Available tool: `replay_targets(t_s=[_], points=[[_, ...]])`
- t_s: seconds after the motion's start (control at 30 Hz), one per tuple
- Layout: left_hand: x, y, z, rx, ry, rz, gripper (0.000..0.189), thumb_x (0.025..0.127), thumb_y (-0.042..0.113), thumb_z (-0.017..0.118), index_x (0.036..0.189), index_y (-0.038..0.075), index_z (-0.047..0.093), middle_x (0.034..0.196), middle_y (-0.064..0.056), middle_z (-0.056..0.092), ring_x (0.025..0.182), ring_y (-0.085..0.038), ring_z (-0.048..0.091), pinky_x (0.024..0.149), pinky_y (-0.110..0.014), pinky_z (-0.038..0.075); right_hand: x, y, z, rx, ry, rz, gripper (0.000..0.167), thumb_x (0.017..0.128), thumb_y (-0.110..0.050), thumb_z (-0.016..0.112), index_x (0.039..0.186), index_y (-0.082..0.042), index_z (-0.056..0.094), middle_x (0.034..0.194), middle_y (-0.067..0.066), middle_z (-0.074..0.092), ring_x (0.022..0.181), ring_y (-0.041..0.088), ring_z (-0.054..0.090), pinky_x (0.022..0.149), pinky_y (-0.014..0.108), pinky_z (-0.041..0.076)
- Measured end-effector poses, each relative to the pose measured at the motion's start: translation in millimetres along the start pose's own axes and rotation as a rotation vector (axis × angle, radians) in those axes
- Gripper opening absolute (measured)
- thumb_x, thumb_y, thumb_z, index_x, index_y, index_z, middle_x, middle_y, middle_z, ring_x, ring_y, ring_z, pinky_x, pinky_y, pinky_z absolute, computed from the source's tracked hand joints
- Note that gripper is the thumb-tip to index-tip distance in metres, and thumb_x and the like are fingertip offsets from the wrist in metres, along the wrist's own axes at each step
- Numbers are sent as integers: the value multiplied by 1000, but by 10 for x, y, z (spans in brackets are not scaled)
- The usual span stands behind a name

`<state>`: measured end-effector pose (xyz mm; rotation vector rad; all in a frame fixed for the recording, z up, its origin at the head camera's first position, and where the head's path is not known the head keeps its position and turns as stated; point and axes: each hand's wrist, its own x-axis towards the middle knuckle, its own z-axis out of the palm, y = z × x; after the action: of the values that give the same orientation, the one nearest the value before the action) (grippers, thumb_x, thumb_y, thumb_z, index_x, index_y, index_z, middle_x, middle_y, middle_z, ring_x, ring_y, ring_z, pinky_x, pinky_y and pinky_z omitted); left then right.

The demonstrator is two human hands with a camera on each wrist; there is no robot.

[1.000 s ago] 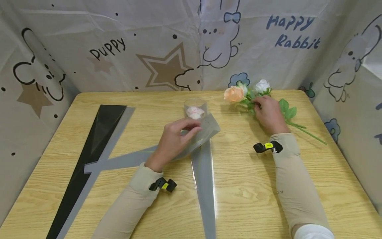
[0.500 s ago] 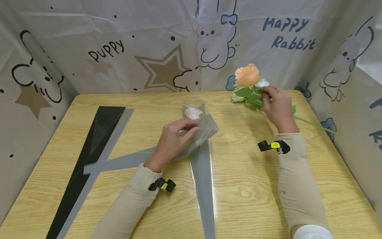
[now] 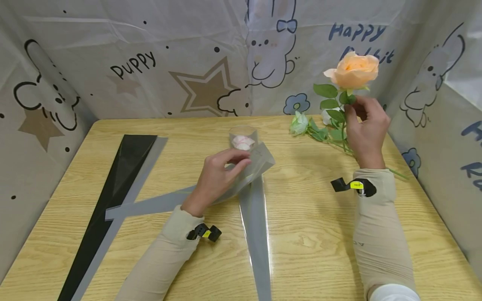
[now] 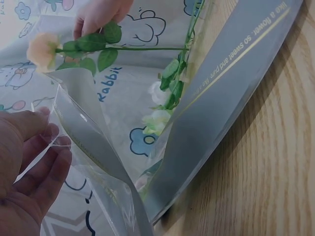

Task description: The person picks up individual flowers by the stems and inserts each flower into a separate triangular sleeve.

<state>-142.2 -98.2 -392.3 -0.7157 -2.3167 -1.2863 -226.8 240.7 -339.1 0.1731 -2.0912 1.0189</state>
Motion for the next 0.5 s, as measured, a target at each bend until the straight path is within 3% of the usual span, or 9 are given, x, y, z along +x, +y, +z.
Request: replay_targets(t_s=[0.27,0.43,0.5], points=[[4,6,4,-5,10,13,16,93,12,77,106,4,77,100,-10,80,87,-20,77,75,-36,65,8,-95,-46,87,41,17,20,98,-7,66,111,7,72,103,14,71,88,-12,61,86,8,52],[8,3,10,-4,24,25,15,93,12,78,106,4,77,99,-10,80,87,-20,77,76,-36,64,26,-199,-86,198,88,141,10,94,-6,73,102,-2,74,89,-11,68,83,-5,65,84,11,55],[9,-3,13,-1,32,24,16,92,12,78,106,4,77,99,-10,80,87,-21,77,78,-34,64,33,-242,-92,267,105,177,7,93,-7,75,100,-10,75,87,-16,67,83,-2,67,84,12,57]])
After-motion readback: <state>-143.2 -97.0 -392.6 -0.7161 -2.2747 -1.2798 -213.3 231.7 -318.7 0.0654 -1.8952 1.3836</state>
